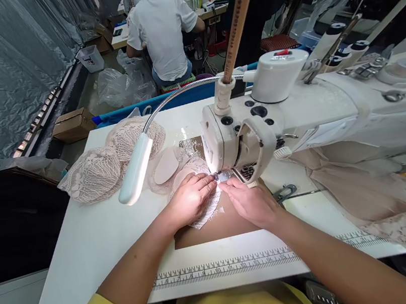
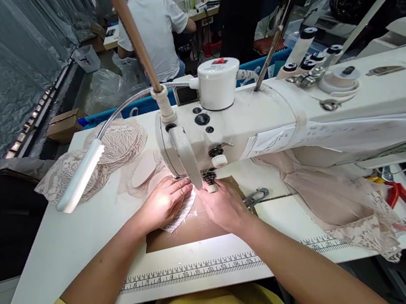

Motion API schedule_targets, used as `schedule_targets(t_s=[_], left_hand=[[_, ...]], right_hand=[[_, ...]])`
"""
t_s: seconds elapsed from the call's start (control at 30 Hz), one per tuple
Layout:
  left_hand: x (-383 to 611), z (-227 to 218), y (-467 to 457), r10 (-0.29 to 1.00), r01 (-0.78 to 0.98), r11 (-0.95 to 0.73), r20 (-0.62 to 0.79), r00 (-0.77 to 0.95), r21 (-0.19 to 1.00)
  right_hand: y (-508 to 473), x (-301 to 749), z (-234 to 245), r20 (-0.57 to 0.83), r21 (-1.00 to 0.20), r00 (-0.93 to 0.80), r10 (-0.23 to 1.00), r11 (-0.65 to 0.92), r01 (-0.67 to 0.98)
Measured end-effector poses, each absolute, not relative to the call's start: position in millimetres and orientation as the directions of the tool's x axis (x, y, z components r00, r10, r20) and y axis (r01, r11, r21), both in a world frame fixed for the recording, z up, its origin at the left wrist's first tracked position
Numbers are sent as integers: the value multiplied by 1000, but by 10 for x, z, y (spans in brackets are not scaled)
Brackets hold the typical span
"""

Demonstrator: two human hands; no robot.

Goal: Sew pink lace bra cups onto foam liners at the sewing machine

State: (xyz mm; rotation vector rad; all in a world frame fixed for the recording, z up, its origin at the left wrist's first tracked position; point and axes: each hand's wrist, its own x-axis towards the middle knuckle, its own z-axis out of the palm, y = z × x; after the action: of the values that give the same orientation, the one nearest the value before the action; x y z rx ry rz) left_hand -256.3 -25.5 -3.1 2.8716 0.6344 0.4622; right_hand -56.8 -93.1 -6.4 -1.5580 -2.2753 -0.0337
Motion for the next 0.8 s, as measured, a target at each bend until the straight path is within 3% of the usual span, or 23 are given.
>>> schedule_targets(t_s=[0.43, 0.8], left_hand=[[-2581, 12, -225, 490, 465, -872, 266, 830, 156], [-2625, 35, -283, 333, 299, -939, 240, 912, 167]], right_hand=[[-922, -560, -81, 332, -202, -306, 892, 384, 901], [-944, -546, -32, 317, -224, -378, 870, 455, 862]])
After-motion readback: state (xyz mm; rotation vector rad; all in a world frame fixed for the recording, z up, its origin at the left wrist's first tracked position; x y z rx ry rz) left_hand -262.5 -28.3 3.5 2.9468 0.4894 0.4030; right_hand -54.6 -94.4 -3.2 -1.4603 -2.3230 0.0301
